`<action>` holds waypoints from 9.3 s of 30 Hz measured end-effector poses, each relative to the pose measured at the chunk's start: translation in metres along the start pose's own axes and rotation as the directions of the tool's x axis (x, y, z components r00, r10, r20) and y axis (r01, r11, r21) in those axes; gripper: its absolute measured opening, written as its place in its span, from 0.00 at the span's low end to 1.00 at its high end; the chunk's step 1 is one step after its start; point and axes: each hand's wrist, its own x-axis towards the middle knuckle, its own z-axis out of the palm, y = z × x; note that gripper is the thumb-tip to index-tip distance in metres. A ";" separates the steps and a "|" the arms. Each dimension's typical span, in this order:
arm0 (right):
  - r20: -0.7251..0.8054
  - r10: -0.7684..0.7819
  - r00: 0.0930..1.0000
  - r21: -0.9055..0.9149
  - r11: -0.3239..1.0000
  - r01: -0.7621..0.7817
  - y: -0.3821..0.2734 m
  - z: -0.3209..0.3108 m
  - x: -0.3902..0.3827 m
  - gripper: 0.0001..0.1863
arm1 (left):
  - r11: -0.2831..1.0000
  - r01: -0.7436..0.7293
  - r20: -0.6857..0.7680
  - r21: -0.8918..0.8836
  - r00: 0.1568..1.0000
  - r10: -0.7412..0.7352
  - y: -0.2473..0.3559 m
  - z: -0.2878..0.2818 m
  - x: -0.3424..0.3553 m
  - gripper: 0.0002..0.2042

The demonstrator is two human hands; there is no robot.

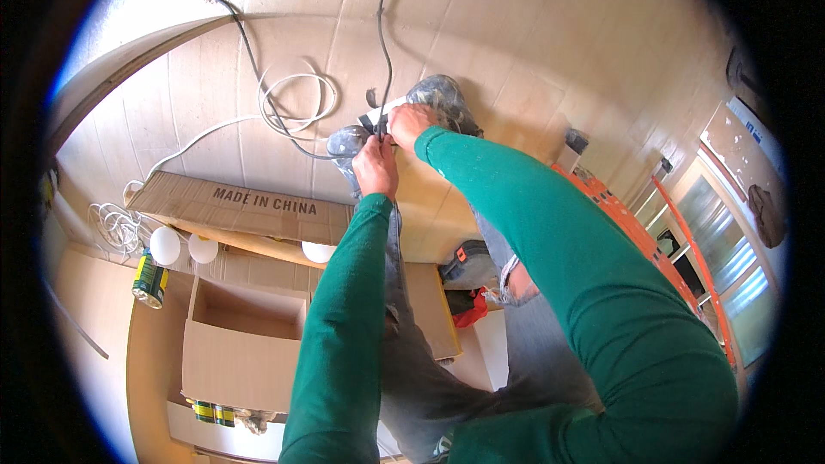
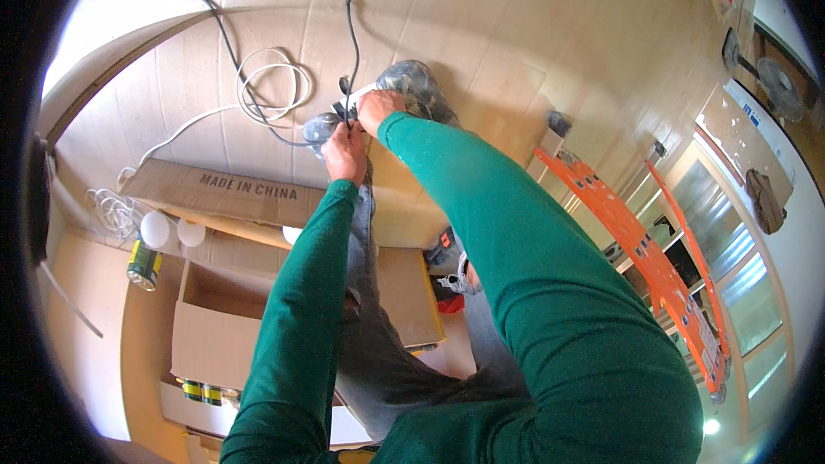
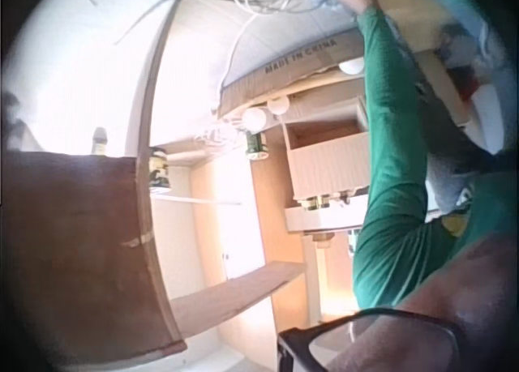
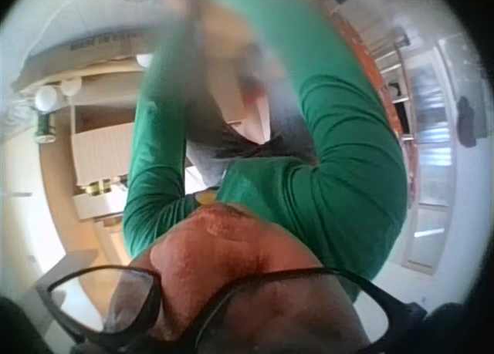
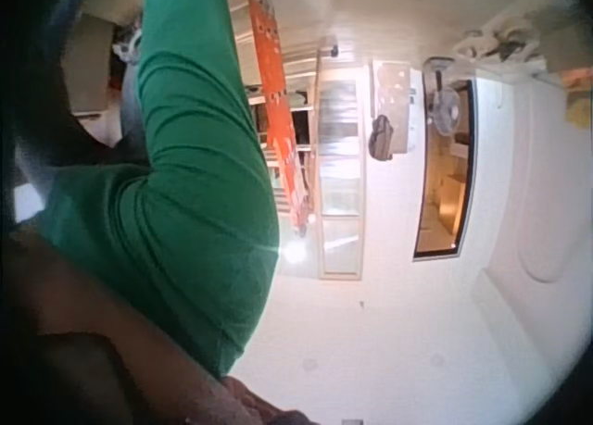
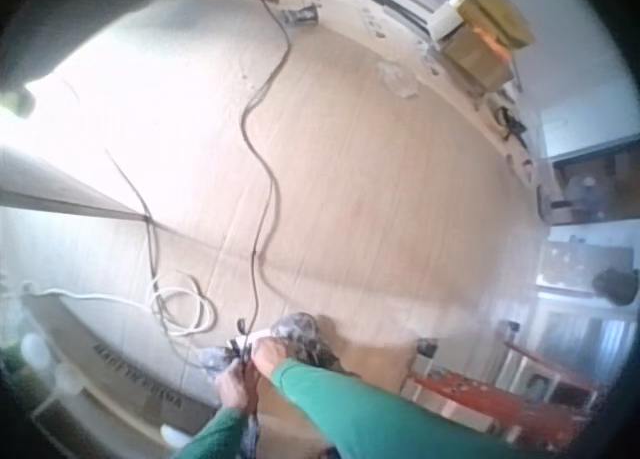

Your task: The person uses a power drill to fasten a wooden strip to a large board, then lifts and positions a long wooden trim piece against the ceiling near a window. The person aligns the trim and appears to secure it in place.

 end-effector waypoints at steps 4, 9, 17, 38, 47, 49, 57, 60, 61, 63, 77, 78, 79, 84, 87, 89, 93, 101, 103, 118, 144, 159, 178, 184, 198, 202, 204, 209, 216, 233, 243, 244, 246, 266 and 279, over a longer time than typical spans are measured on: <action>-0.078 -0.003 0.997 0.007 1.000 0.003 0.004 0.008 -0.013 0.13 | 0.998 -0.043 -0.081 -0.054 0.996 0.039 0.010 -0.046 0.011 0.13; -0.080 0.122 0.989 0.054 0.992 -0.118 -0.007 0.019 -0.014 0.15 | 0.958 0.099 -0.237 -0.269 0.957 -0.165 0.012 -0.075 0.039 0.10; -0.042 -0.079 0.996 0.001 0.997 0.079 0.022 0.012 -0.010 0.24 | 0.862 0.213 -0.035 -0.461 0.965 -0.258 0.002 -0.078 0.034 0.12; -0.034 0.129 0.991 0.068 0.990 -0.127 -0.001 0.001 0.001 0.19 | 0.998 -0.057 0.120 0.024 0.991 0.054 -0.027 -0.038 0.019 0.18; 0.198 0.108 0.974 0.231 0.961 -0.153 0.072 -0.043 0.014 0.31 | 0.965 -0.225 0.083 0.138 0.973 0.215 0.006 -0.069 0.029 0.15; 0.123 0.165 0.979 0.159 0.970 -0.184 0.064 -0.029 0.020 0.30 | 0.868 -0.441 0.069 0.227 0.897 0.437 0.015 -0.069 0.035 0.19; -0.038 0.180 0.983 0.227 0.960 -0.167 0.043 -0.006 0.005 0.27 | 0.328 -0.783 0.596 0.529 0.618 0.512 0.014 -0.014 0.100 0.41; -0.156 0.079 0.985 0.285 0.958 -0.032 0.058 -0.002 0.004 0.25 | 0.365 -0.809 0.601 0.460 0.586 0.543 0.008 -0.003 0.116 0.40; -0.175 0.058 0.983 0.301 0.954 -0.003 0.059 0.000 0.002 0.25 | 0.366 -0.823 0.597 0.433 0.567 0.567 0.002 -0.003 0.119 0.40; -0.188 0.118 0.975 0.311 0.949 -0.055 0.053 0.006 -0.001 0.23 | 0.385 -0.864 0.564 0.325 0.504 0.654 -0.007 -0.003 0.123 0.35; -0.255 0.105 0.961 0.263 0.964 -0.036 0.057 0.021 -0.001 0.20 | 0.390 -0.895 0.587 0.216 0.438 0.681 -0.009 0.001 0.132 0.40; -0.258 0.080 0.963 0.229 0.973 -0.019 0.060 0.021 0.000 0.20 | 0.403 -0.894 0.587 0.195 0.435 0.682 -0.007 0.000 0.134 0.41; -0.245 0.160 0.956 0.265 0.960 -0.092 0.047 0.021 -0.004 0.20 | 0.398 -0.892 0.574 0.215 0.445 0.687 -0.014 -0.002 0.131 0.41; -0.328 0.265 0.907 0.324 0.933 -0.155 0.028 0.037 0.000 0.20 | 0.375 -0.901 0.542 0.218 0.431 0.722 -0.011 0.000 0.136 0.39; -0.293 0.102 0.951 0.268 0.963 -0.021 0.048 0.017 -0.006 0.20 | 0.386 -0.884 0.546 0.263 0.466 0.696 -0.008 -0.001 0.132 0.39; -0.182 0.209 0.961 0.383 0.915 -0.126 0.033 0.008 -0.008 0.22 | 0.394 -0.862 0.530 0.319 0.507 0.680 -0.010 -0.004 0.123 0.38; -0.084 0.284 0.955 0.379 0.896 -0.233 0.007 -0.014 -0.005 0.22 | 0.479 -0.801 0.442 0.360 0.598 0.669 0.004 -0.004 0.123 0.39; -0.119 0.193 0.974 0.094 0.979 -0.182 0.048 -0.046 -0.033 0.16 | 0.793 -0.416 0.416 0.445 0.880 0.228 0.036 -0.009 0.089 0.40; -0.216 0.280 0.935 0.360 0.913 -0.191 0.045 -0.059 -0.039 0.20 | 0.936 -0.122 0.149 0.330 0.986 0.076 0.049 -0.005 0.091 0.39; 0.108 0.434 0.894 0.859 0.412 -0.303 -0.030 0.065 -0.061 0.27 | 0.169 -0.975 0.711 -0.143 0.017 0.703 0.092 -0.001 0.133 0.17; 0.140 0.620 0.772 0.924 0.198 -0.326 -0.024 0.078 -0.057 0.30 | -0.231 -0.606 0.623 0.761 0.584 0.520 0.043 -0.149 0.283 0.19; 0.167 0.382 0.909 0.973 -0.211 -0.090 -0.026 0.046 -0.026 0.29 | 0.738 -0.629 0.447 0.243 0.748 0.490 0.085 -0.024 0.212 0.17; 0.210 0.100 0.973 0.971 -0.138 -0.195 0.009 0.010 0.027 0.24 | 0.899 -0.393 0.287 0.193 0.899 0.331 0.049 -0.036 0.194 0.17; 0.274 0.098 0.957 0.920 -0.317 -0.231 -0.004 0.026 0.013 0.23 | 0.872 -0.450 0.250 0.191 0.882 0.400 0.043 -0.043 0.183 0.16; 0.216 0.478 0.852 0.972 -0.024 -0.233 -0.027 0.027 0.042 0.26 | 0.891 -0.426 0.274 0.156 0.885 0.376 0.044 -0.041 0.174 0.14; 0.052 0.506 0.861 0.945 0.254 -0.207 -0.035 0.009 0.042 0.27 | 0.900 -0.397 0.284 0.181 0.897 0.339 0.045 -0.050 0.171 0.13; -0.045 0.403 0.914 0.980 0.197 -0.038 -0.023 0.028 0.028 0.28 | 0.901 -0.392 0.293 0.186 0.897 0.330 0.048 -0.051 0.168 0.12; -0.015 0.452 0.892 0.982 0.174 -0.071 -0.025 0.041 0.025 0.27 | 0.907 -0.370 0.248 0.202 0.915 0.318 0.045 -0.045 0.162 0.14; -0.063 0.543 0.838 0.930 0.337 -0.148 -0.037 0.016 0.037 0.30 | 0.914 -0.351 0.311 0.205 0.908 0.280 0.042 -0.051 0.172 0.17; -0.378 0.280 0.883 0.608 0.794 0.008 -0.030 -0.174 -0.342 0.28 | 0.994 0.085 0.399 0.065 0.911 -0.104 0.234 -0.409 -0.237 0.30; -0.562 0.170 0.809 0.294 0.956 0.004 0.042 -0.505 -0.436 0.25 | -0.088 -0.173 -0.047 -0.981 0.653 -0.756 0.173 -0.514 -0.356 0.48; -0.597 0.120 0.794 0.231 0.973 0.026 0.018 -0.558 -0.433 0.27 | -0.117 -0.281 -0.078 -0.953 0.596 -0.799 0.179 -0.519 -0.354 0.51; -0.675 -0.050 0.736 0.085 0.986 0.145 -0.032 -0.667 -0.417 0.32 | -0.081 -0.404 -0.133 -0.911 0.475 -0.870 0.193 -0.536 -0.335 0.53; -0.139 -0.862 0.488 -0.817 0.378 0.435 -0.407 -1.020 -0.132 0.36 | -0.012 -0.432 -0.033 -0.902 0.095 -0.995 0.253 -0.660 -0.130 0.32; -0.002 -0.887 0.462 -0.801 0.278 0.530 -0.426 -1.045 -0.088 0.42 | -0.055 -0.339 0.149 -0.939 -0.258 -0.955 0.270 -0.684 -0.088 0.40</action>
